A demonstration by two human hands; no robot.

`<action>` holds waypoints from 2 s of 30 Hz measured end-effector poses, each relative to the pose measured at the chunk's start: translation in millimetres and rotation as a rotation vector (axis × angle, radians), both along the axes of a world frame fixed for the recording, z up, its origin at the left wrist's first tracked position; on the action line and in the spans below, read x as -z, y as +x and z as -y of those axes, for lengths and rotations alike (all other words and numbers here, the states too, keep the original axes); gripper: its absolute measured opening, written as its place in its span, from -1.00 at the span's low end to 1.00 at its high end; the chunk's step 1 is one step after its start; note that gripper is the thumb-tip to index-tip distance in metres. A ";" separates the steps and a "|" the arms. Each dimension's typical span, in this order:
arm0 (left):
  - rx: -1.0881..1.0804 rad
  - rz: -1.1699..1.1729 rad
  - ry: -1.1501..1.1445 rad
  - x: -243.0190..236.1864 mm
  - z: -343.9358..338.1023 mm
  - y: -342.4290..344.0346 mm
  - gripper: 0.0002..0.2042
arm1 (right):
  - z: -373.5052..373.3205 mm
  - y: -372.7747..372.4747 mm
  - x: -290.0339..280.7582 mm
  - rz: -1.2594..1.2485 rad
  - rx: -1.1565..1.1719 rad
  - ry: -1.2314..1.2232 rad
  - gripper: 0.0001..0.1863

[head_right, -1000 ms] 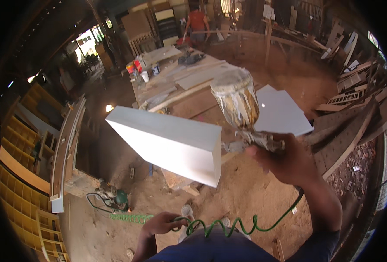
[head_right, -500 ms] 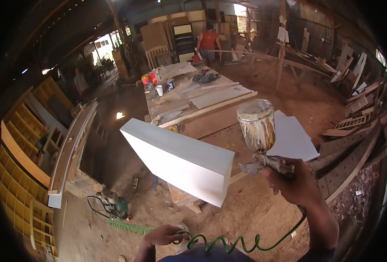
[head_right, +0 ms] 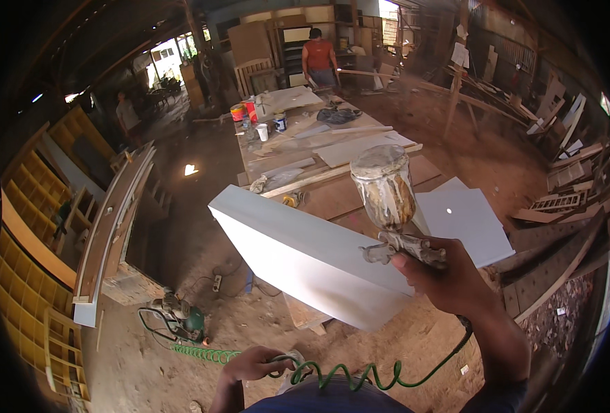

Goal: The person uses a spray gun to apply a white coating to several wooden furniture components, including rectangular panels and a drawer box, on a workbench.

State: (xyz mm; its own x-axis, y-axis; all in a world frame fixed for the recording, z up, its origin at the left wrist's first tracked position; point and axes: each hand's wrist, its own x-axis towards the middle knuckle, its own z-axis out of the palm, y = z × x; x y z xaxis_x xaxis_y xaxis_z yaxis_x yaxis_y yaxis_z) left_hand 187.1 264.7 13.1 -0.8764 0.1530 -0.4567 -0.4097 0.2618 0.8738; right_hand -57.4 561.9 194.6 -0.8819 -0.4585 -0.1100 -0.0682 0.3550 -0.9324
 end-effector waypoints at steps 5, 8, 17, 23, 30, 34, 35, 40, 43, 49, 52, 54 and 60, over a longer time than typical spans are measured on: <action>0.033 -0.001 -0.019 -10.9 52.2 -13.2 -0.72 | 62.3 -2.6 -13.8 0.024 -0.051 -0.004 -0.42; -0.002 -0.004 -0.036 -11.2 82.8 -12.0 -0.72 | 103.6 -3.5 -19.6 0.031 -0.093 -0.006 -0.56; 0.032 -0.040 -0.052 6.3 165.7 -24.3 -0.68 | 200.1 -3.9 -30.6 0.003 -0.044 0.062 -0.70; 0.023 -0.079 -0.059 14.0 209.0 -26.6 -0.66 | 251.2 -8.2 -19.2 -0.035 -0.063 0.047 -0.68; 0.033 -0.097 -0.062 18.2 237.2 -30.5 -0.68 | 291.9 -9.9 -26.6 -0.079 -0.113 0.106 -0.65; 0.013 -0.063 -0.008 20.0 245.1 -29.4 -0.72 | 307.3 -10.3 -29.3 -0.096 -0.141 0.103 -0.63; 0.012 -0.048 0.004 21.4 246.7 -28.4 -0.73 | 313.4 -8.8 -33.5 -0.088 -0.141 0.115 -0.63; -0.013 -0.048 -0.044 20.7 243.4 -27.4 -0.73 | 319.4 -14.2 -29.0 -0.142 -0.137 0.028 -0.62; -0.027 -0.034 -0.054 15.5 237.4 -25.1 -0.73 | 313.6 -19.7 -28.9 -0.140 -0.153 0.039 -0.62; -0.049 -0.056 -0.058 16.5 211.0 -20.4 -0.70 | 282.9 -16.6 -30.0 -0.110 -0.139 0.087 -0.62; -0.014 -0.063 -0.051 17.1 193.5 -21.7 -0.72 | 260.0 -12.5 -30.5 -0.088 -0.137 0.126 -0.61; 0.015 -0.064 -0.052 18.4 180.5 -21.9 -0.73 | 243.2 -8.7 -33.1 -0.079 -0.125 0.144 -0.61; 0.010 -0.035 0.019 3.0 128.1 -23.3 -0.73 | 180.9 -4.4 -31.1 -0.094 -0.102 0.139 -0.59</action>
State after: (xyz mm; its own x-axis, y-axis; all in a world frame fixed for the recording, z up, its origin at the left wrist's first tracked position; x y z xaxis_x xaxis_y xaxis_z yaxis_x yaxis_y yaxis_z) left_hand 163.9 136.6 10.1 -0.8900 0.1702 -0.4230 -0.3765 0.2489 0.8923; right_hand -61.8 380.9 225.8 -0.8409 -0.5323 -0.0977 -0.1949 0.4664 -0.8628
